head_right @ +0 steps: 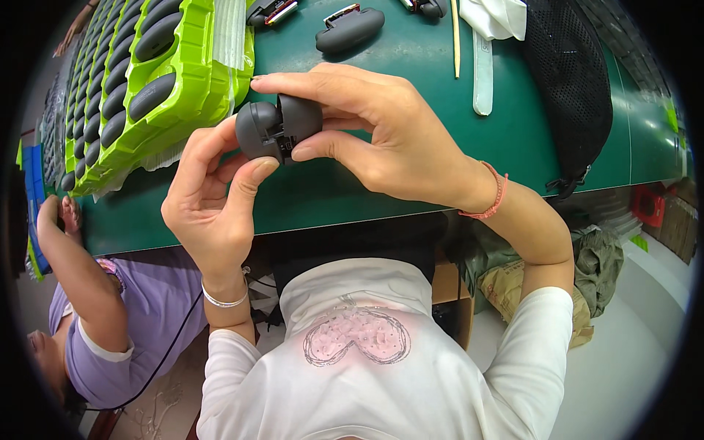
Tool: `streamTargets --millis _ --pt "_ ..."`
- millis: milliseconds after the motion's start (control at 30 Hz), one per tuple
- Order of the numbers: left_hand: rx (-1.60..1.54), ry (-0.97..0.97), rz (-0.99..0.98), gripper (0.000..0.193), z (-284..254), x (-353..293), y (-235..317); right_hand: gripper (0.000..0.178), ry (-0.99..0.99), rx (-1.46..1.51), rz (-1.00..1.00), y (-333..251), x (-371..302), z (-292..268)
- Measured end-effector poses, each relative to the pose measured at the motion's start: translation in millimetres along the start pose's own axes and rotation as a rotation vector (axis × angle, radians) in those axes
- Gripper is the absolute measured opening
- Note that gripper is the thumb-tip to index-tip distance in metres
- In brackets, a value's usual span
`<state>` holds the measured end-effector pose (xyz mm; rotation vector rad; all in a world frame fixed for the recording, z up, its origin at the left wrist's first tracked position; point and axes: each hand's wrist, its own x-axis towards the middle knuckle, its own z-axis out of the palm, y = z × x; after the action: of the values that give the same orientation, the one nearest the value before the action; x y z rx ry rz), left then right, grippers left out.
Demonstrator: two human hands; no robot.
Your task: The person assembles a small grey electronic device, likely a charging case for earbuds. They open the case, insert a battery and circuit board, and then close the casing. The person handles the device multiple times, opening and closing it to check the fit, and places it on a green tray with other similar units.
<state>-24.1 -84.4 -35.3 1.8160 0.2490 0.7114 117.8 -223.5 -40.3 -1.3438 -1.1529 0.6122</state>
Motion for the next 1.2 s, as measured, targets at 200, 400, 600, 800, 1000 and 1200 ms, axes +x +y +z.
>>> streamTargets --millis 200,400,600,800,1000,1200 --pt "-0.015 -0.033 -0.010 0.037 2.8 4.9 -0.6 0.060 0.022 -0.002 0.012 1.4 -2.6 -0.3" --pt "0.027 -0.128 -0.044 0.037 -2.9 11.3 1.5 0.059 -0.003 -0.125 -0.035 3.3 -2.4 -3.1" --pt "0.093 -0.141 -0.040 0.037 -4.5 12.0 4.6 0.058 0.005 -0.097 -0.008 1.2 -2.1 -2.0" --pt "-0.031 -0.032 -0.055 0.037 1.2 4.2 -1.1 0.053 0.088 -0.068 -0.013 -1.6 -2.8 5.9" --pt "-0.013 -0.153 -0.085 0.038 1.0 4.9 -2.0 0.051 0.052 -0.052 -0.009 2.5 -3.6 -1.3" --pt "0.084 -0.195 -0.028 0.039 1.1 12.4 -1.1 0.051 0.097 0.138 0.030 2.0 -0.9 1.5"
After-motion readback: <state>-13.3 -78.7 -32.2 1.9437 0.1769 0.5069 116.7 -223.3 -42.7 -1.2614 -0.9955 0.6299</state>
